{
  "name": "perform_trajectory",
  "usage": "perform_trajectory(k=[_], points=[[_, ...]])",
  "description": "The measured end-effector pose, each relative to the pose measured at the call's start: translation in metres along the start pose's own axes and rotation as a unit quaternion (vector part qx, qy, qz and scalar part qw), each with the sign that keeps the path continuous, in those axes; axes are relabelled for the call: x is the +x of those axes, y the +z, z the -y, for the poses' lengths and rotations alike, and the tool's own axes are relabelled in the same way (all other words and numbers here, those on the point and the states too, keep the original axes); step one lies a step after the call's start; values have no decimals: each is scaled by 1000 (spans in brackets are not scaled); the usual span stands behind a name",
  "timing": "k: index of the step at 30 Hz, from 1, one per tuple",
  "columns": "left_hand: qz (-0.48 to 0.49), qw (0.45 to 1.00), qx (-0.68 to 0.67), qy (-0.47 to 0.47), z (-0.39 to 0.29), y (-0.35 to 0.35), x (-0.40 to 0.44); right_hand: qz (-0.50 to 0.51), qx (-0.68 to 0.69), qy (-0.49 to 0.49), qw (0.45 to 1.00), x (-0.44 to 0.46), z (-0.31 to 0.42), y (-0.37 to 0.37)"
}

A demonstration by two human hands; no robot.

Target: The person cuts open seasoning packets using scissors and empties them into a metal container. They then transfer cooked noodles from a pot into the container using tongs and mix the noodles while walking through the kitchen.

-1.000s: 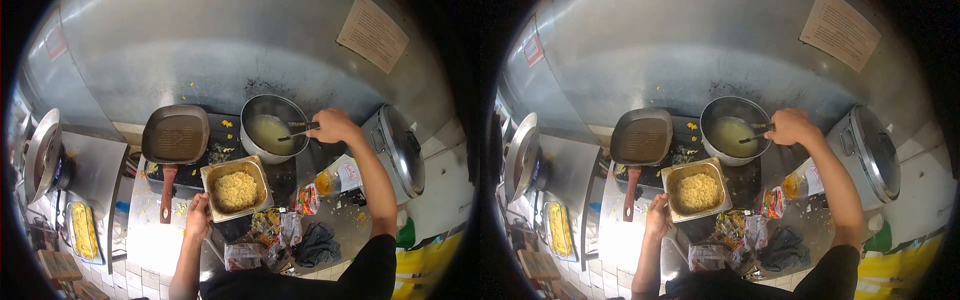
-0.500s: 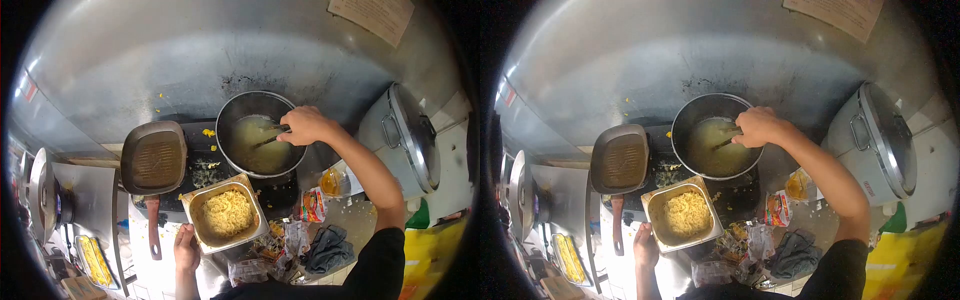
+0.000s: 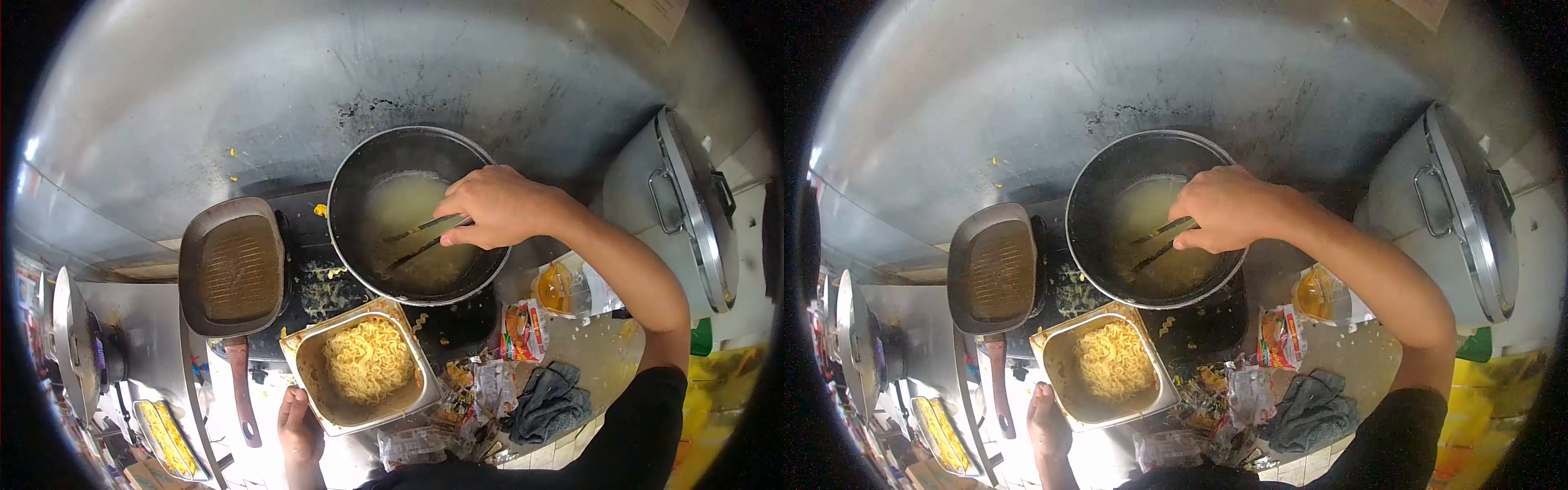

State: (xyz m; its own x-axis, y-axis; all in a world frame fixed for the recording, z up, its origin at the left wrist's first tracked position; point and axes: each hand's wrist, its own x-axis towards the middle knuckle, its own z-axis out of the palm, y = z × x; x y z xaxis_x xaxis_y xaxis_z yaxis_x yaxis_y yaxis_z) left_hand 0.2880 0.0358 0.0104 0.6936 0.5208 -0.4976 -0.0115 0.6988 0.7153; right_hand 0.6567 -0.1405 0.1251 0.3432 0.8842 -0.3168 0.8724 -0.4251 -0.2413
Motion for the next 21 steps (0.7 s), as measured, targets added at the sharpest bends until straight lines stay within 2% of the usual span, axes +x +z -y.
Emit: perform_trajectory(k=[10, 13, 18, 21], points=[[-27, 999, 41, 12, 4, 1, -1, -6, 47, -54, 997, -1, -11, 14], [-24, 999, 36, 6, 3, 4, -2, -2, 112, -74, 991, -1, -13, 8], [-7, 999, 40, 14, 4, -1, -2, 92, 218, 17, 971, -4, -13, -10], [-15, 1000, 16, 9, 3, 1, -4, 78, 273, 17, 959, -8, -24, -8]])
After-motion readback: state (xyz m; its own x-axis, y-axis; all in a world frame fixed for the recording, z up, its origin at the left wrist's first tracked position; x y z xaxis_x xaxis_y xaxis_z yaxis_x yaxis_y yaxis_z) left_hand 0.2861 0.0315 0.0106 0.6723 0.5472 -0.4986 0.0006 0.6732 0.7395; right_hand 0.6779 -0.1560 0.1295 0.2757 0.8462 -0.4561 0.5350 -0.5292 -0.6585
